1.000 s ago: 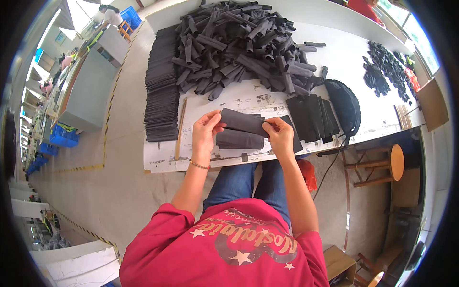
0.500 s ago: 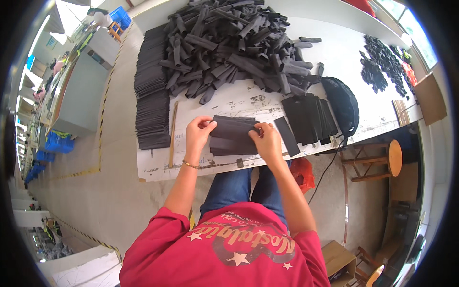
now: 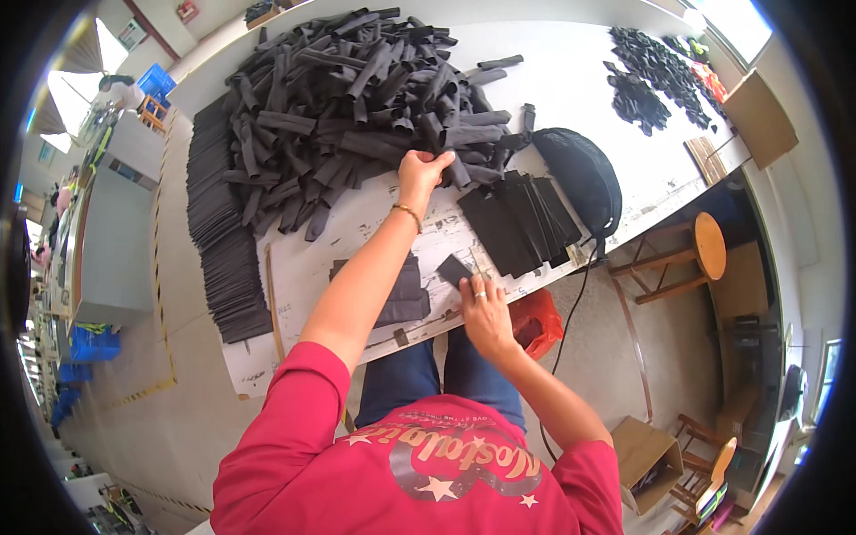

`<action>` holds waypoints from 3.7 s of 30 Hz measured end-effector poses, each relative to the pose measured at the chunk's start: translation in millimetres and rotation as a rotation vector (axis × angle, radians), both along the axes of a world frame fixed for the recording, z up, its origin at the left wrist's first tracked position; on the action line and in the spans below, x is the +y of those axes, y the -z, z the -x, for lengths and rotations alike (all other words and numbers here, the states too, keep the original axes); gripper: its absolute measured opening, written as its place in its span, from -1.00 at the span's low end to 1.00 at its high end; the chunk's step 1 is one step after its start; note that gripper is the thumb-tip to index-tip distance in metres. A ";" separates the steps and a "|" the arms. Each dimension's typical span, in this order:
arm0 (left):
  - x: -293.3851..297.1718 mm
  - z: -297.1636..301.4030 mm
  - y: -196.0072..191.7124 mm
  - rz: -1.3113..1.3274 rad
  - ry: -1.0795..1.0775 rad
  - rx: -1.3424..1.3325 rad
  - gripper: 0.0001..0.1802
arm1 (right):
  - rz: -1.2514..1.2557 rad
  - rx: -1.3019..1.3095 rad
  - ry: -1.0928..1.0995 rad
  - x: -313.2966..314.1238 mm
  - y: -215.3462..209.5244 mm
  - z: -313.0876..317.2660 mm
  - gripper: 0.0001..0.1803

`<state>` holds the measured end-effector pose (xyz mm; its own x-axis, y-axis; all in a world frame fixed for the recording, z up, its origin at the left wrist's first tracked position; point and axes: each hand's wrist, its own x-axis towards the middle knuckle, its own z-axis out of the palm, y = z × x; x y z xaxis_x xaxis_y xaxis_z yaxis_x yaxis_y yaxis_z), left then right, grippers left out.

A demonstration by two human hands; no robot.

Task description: Aligning and stacking thin black plastic strips on a workbench.

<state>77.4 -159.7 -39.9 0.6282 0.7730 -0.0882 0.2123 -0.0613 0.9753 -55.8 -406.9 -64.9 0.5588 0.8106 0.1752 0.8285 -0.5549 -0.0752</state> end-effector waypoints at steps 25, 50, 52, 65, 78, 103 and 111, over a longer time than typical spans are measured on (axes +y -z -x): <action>-42.5 194.9 -66.8 0.768 0.245 -0.527 -0.71 | -0.728 0.331 -0.218 10.3 -97.0 5.1 -0.61; -38.8 215.8 -69.0 0.991 0.306 -0.530 -0.74 | -0.676 -0.065 -0.162 17.6 -123.9 4.4 -0.70; -42.6 218.9 -70.5 0.962 0.307 -0.555 -0.71 | -0.667 -0.100 -0.172 18.9 -126.1 5.5 -0.71; -83.0 215.1 -85.4 0.723 0.366 -0.824 -0.69 | -0.717 0.041 -0.195 47.2 -120.3 38.2 -0.52; -85.0 223.4 -78.4 0.802 0.192 -0.904 -0.73 | -0.661 0.149 -0.354 45.0 -118.1 31.2 -0.63; -72.7 226.5 -89.9 0.740 0.068 -0.998 -0.58 | -0.632 0.340 -0.477 37.0 -128.8 17.0 -0.81; -90.3 226.5 -82.3 0.821 0.057 -1.024 -0.63 | -0.697 0.341 -0.485 45.4 -129.4 17.1 -0.86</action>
